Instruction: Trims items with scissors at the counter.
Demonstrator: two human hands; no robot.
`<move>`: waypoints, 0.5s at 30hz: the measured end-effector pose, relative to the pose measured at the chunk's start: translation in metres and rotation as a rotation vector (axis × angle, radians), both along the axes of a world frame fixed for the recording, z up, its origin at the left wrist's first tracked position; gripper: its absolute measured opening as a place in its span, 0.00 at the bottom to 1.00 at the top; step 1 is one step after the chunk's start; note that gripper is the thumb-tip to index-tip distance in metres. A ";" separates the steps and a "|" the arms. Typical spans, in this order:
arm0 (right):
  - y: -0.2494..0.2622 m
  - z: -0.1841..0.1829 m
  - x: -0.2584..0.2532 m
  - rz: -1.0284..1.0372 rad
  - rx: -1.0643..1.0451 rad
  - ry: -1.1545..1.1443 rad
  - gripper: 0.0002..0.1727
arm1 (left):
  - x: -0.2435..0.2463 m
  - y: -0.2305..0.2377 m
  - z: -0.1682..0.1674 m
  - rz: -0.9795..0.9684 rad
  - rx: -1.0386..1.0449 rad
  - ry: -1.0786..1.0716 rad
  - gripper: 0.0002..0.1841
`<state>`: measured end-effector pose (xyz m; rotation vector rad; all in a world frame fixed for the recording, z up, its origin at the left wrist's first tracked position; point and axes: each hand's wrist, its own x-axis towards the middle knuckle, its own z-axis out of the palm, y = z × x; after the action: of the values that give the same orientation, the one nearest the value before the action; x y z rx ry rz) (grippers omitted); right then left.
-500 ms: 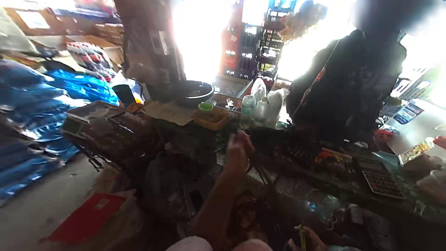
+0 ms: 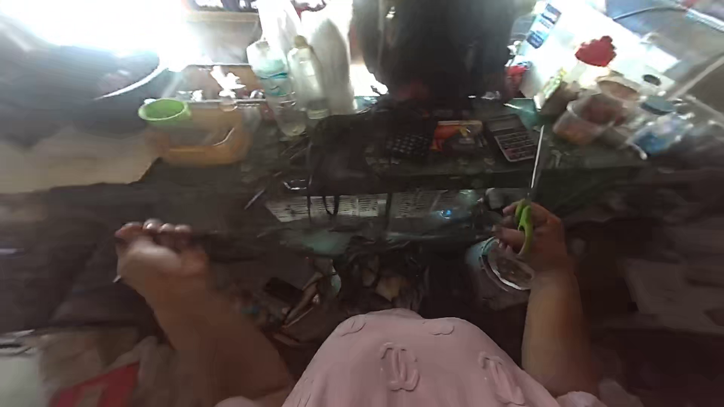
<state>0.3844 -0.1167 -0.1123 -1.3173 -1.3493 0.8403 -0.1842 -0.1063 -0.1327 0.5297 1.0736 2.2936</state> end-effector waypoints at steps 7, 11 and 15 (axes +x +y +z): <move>0.022 -0.022 -0.072 0.239 0.014 0.337 0.28 | 0.072 -0.002 0.002 -0.229 -0.076 0.056 0.15; 0.017 -0.055 -0.171 0.411 -0.026 0.639 0.26 | 0.167 -0.006 0.018 -0.544 -0.031 0.267 0.09; -0.007 -0.059 -0.220 0.260 -0.360 0.708 0.23 | 0.232 -0.008 -0.005 -0.279 0.405 0.869 0.08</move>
<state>0.1645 -0.1238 -0.1716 -0.9561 -0.8252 1.6061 0.0477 -0.1138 -0.1376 1.8239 0.7833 2.0326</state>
